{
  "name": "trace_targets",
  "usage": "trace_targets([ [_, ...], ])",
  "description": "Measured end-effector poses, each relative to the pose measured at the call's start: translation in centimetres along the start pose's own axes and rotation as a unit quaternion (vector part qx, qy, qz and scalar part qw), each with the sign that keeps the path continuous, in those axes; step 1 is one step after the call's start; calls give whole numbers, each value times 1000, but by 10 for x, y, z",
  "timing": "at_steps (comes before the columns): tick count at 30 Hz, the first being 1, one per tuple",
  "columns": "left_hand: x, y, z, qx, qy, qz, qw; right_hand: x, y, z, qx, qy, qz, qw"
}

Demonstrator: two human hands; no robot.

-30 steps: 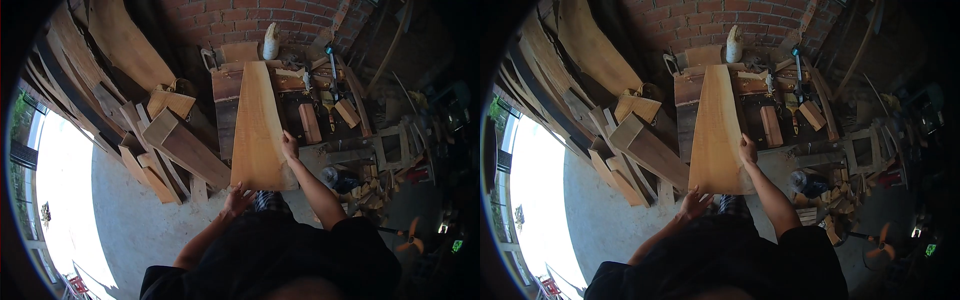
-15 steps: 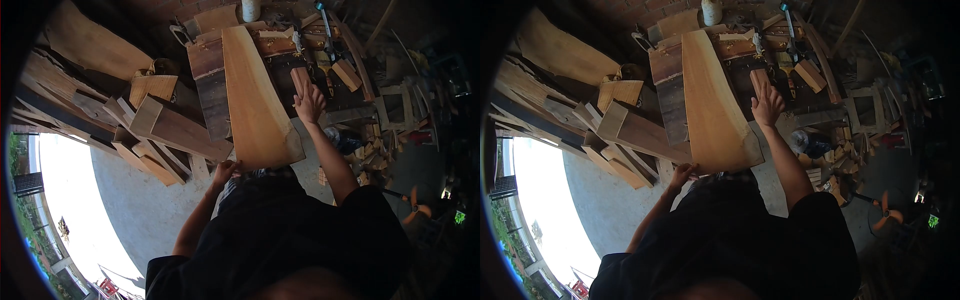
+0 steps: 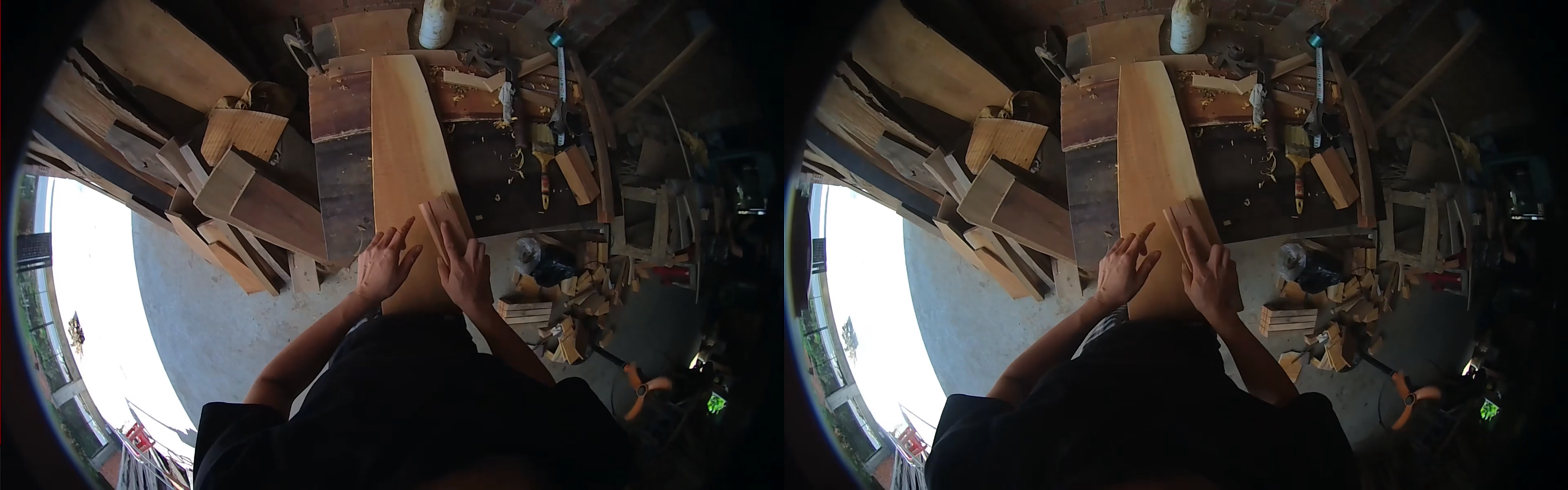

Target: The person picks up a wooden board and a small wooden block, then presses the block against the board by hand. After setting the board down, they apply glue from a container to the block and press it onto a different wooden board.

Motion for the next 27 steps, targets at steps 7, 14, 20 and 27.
trace_targets([
  [7,67,-7,62,94,48,50,993,39,0,-1,-30,-41,-38,998],
  [14,221,-27,0,110,145,26,983,215,3,18,-40,38,-27,998],
  [20,378,-59,-51,143,171,-48,974,377,10,41,-13,116,-10,993],
  [27,292,-39,-21,140,152,-87,975,290,5,35,-10,85,-6,996],
])
Point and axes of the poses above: each hand's wrist, its own x-axis towards the middle knuckle, its own z-axis out of the palm, y = z × x, the point moved 2 cm from there along x, towards the middle knuckle, and after that the axes turned 2 degrees about -z, right-handed, at the moved point
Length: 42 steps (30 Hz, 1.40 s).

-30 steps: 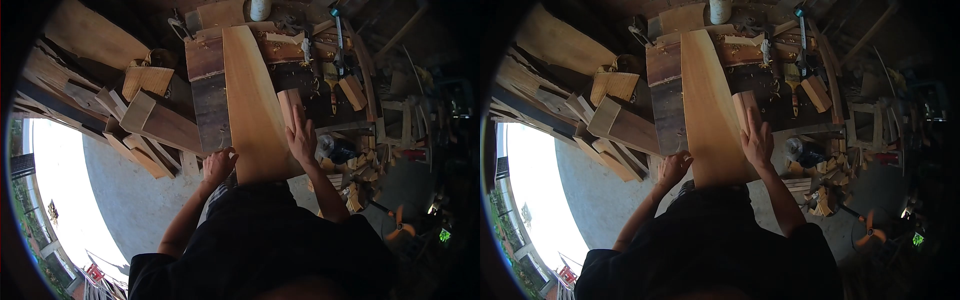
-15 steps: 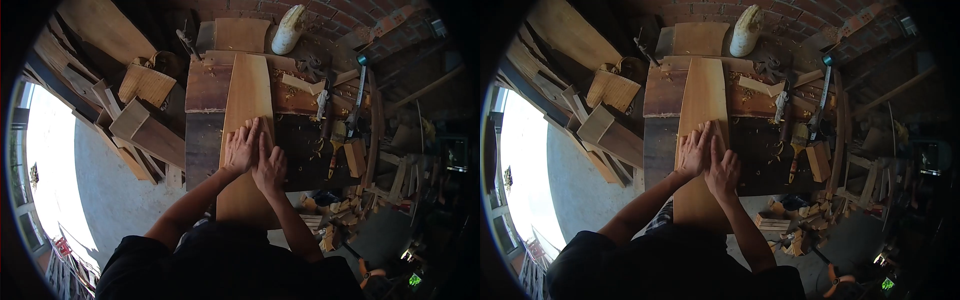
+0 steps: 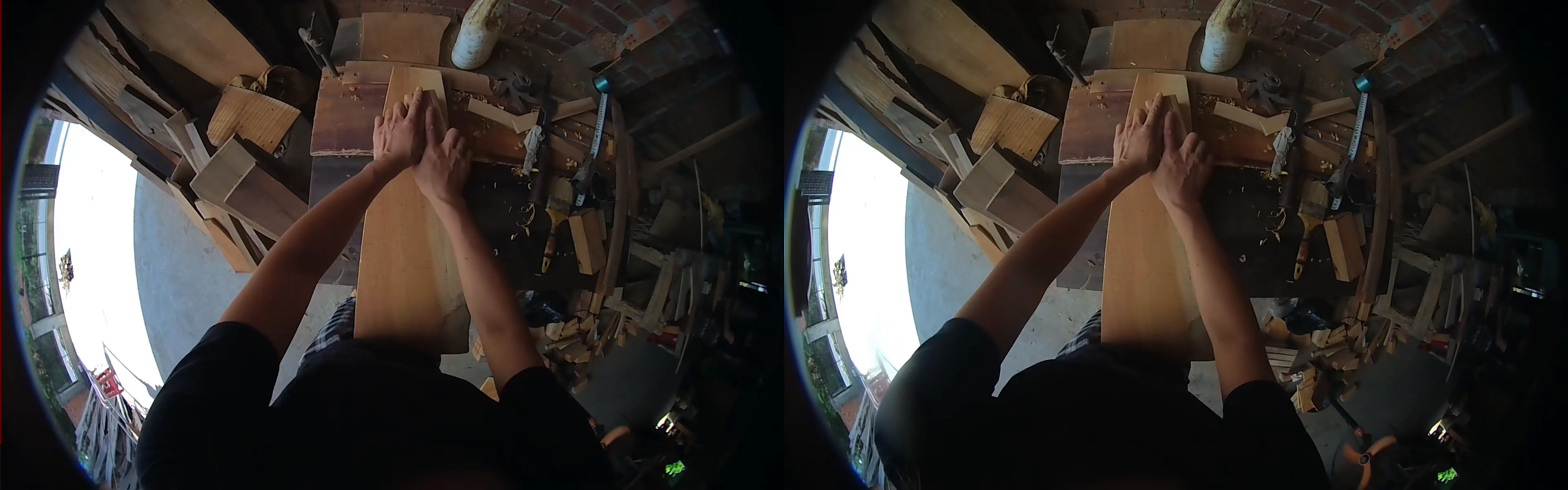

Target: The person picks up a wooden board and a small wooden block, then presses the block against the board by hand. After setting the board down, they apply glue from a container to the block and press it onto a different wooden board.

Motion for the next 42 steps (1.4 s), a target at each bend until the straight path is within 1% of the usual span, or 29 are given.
trace_targets([
  [1,-42,-5,1,21,8,21,1000,-39,-4,-12,-4,18,-29,999],
  [2,-86,-13,4,1,3,27,1000,-80,-11,-20,0,-10,-30,1000],
  [3,-133,-17,3,-2,19,31,999,-122,-19,-33,8,-32,-46,998],
  [4,-179,-20,-3,-12,-25,6,1000,-165,-26,-42,34,-52,-65,996],
  [5,-224,-23,-5,-14,-33,5,999,-204,-30,-45,72,-64,-81,992],
  [6,-269,-29,-4,-11,-38,3,999,-239,-35,-56,66,-106,-95,988],
  [7,-297,-32,-3,-7,-44,0,999,-261,-39,-62,61,-147,-109,981],
  [9,-305,-31,-7,-27,-31,-12,999,-265,-42,-61,54,-149,-130,979],
  [11,-289,-34,-9,-43,-19,-17,999,-249,-42,-52,51,-145,-146,977],
  [13,-244,-39,-9,-51,-35,-37,997,-203,-44,-46,45,-117,-150,981],
  [15,-190,-46,-6,-53,21,-42,997,-148,-45,-36,50,-100,-161,981],
  [17,-127,-54,-6,-53,19,-50,997,-90,-42,-19,57,-80,-164,982],
  [18,-97,-60,-3,-42,70,-18,997,-61,-41,-13,63,-61,-170,981],
  [19,-64,-67,0,-39,71,-13,997,-32,-43,-7,57,-65,-152,985],
  [20,-33,-69,-5,-41,51,-21,998,-4,-44,-1,60,-53,-151,985],
  [23,47,-88,-4,-30,79,10,996,68,-48,21,62,-17,-137,989],
  [25,83,-97,-13,-41,28,-11,999,99,-51,36,66,15,-131,989],
  [27,93,-96,-15,-9,14,-34,999,104,-53,39,39,29,-122,991],
  [28,83,-91,-14,-9,15,-27,999,95,-51,37,37,33,-118,992],
  [30,47,-82,-11,-22,14,-55,998,66,-49,33,64,21,-108,992],
  [31,18,-78,-7,-29,12,-46,998,38,-47,29,55,33,-111,992],
  [33,-61,-65,-11,-32,-14,-16,999,-40,-52,4,20,34,-89,995],
  [34,-106,-61,-9,-52,19,23,998,-83,-54,-9,13,1,-73,997],
  [35,-151,-53,-15,-33,-27,18,999,-125,-56,-21,17,-13,-71,997],
  [36,-194,-50,-13,-39,-13,24,999,-166,-56,-29,26,-46,-69,996],
  [38,-275,-45,-5,-47,-42,13,998,-239,-52,-44,54,-68,-86,993],
  [39,-299,-43,2,-50,-51,9,997,-263,-50,-49,60,-92,-84,990],
  [40,-296,-39,4,-58,-50,7,997,-265,-47,-50,53,-94,-87,990],
  [42,-292,-37,4,-43,-76,41,995,-265,-45,-49,67,-104,-54,991],
])
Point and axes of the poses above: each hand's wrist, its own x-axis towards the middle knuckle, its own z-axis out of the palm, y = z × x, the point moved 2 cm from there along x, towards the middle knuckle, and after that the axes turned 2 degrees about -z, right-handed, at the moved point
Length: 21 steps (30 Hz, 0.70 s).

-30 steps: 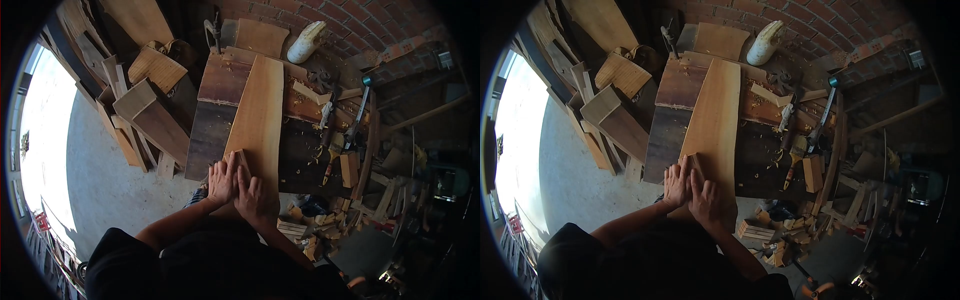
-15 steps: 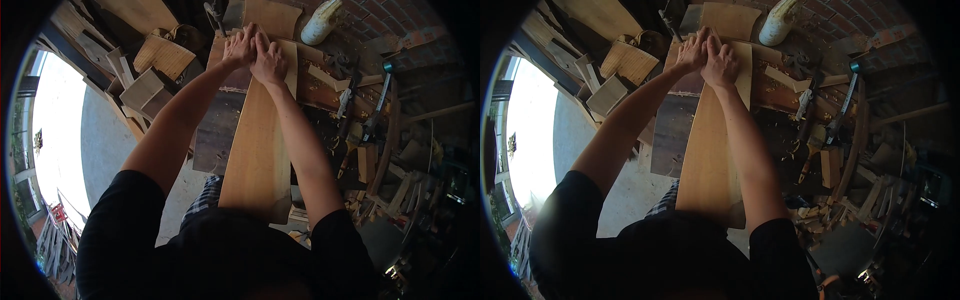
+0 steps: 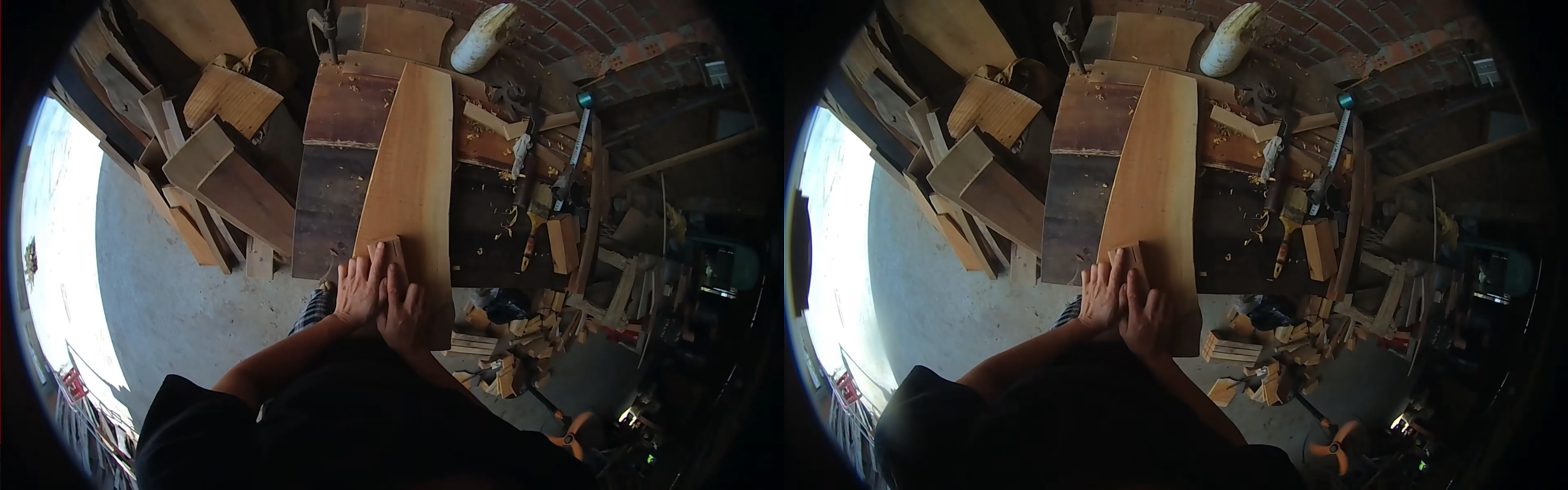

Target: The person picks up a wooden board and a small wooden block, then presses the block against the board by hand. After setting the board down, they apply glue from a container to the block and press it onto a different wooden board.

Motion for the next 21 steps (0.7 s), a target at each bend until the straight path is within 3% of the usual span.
trace_targets([
  [4,118,7,-26,-16,-2,60,998,98,26,-14,-49,40,20,998],
  [7,229,8,-28,-13,84,117,989,196,68,-16,-92,94,17,991],
  [10,342,13,-35,31,93,114,989,298,109,-21,-83,101,46,990],
  [11,377,10,-30,57,151,135,978,329,125,-16,-47,134,36,989],
  [13,420,19,-41,91,126,124,980,370,145,-20,-45,103,51,992],
  [15,435,31,-43,128,109,144,975,383,163,-25,87,67,63,992],
  [16,433,39,-41,141,72,125,980,387,178,-18,200,52,5,978],
  [17,421,47,-38,141,77,134,978,374,189,-6,197,63,6,978],
  [19,393,41,-14,106,171,164,966,336,176,1,50,168,1,984],
  [21,322,43,-11,70,131,180,972,257,135,-24,-25,104,66,992],
])
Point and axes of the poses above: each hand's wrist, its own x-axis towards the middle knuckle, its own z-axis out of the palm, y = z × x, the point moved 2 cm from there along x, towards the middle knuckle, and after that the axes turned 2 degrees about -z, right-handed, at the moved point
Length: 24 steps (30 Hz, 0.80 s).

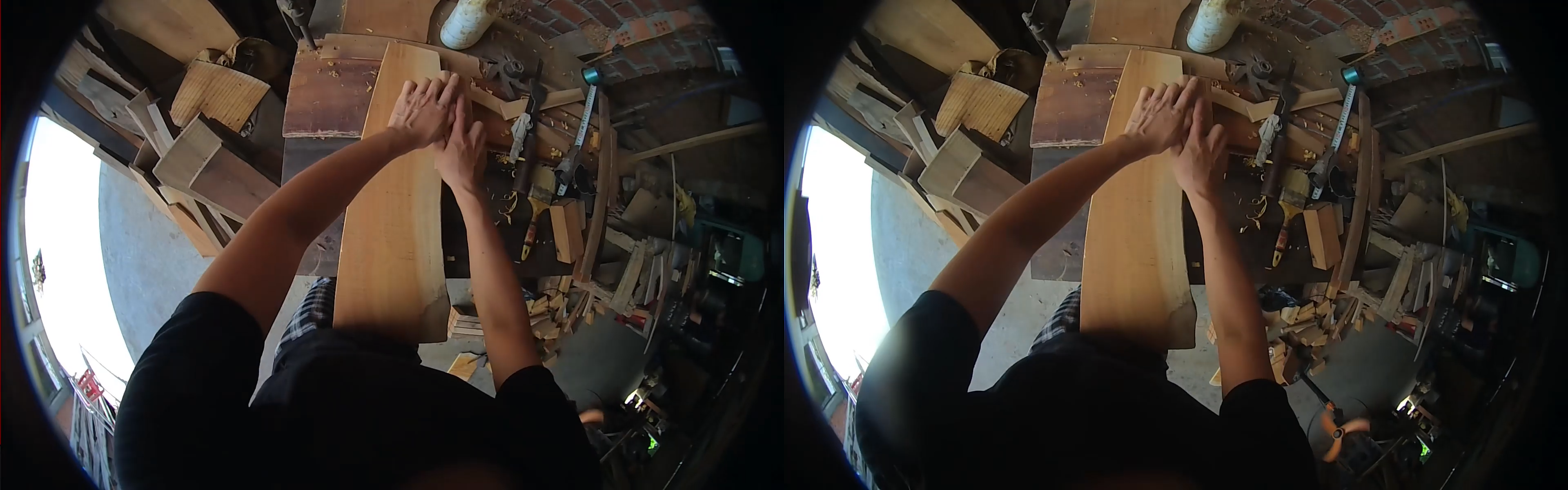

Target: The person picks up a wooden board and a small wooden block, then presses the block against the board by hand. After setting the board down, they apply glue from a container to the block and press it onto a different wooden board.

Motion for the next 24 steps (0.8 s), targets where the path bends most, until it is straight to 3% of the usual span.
trace_targets([
  [2,-80,33,-24,-35,-73,-32,996,-83,-24,-22,-74,6,-5,997],
  [4,-169,62,-44,-44,-84,-51,994,-167,-49,-41,-69,-41,3,997],
  [5,-210,74,-58,-44,-158,-72,984,-207,-61,-50,-58,-58,6,997],
  [6,-250,83,-63,-57,-144,-56,986,-245,-70,-57,-44,-77,6,996],
  [8,-304,95,-79,-73,-187,-45,979,-299,-75,-56,-32,-68,-24,997],
  [10,-304,93,-84,-92,-189,-31,977,-298,-73,-57,-19,-85,-25,996],
  [14,-225,65,-69,-83,-134,-49,986,-210,-68,-52,-25,-99,-39,994],
  [20,-19,-28,-22,-25,-2,-49,998,12,-33,9,-69,28,-53,996],
  [23,63,-72,-4,-6,6,-46,999,100,-25,29,-25,31,-25,999],
  [24,83,-78,-4,24,-50,-70,996,116,-26,30,-21,45,-16,999],
])
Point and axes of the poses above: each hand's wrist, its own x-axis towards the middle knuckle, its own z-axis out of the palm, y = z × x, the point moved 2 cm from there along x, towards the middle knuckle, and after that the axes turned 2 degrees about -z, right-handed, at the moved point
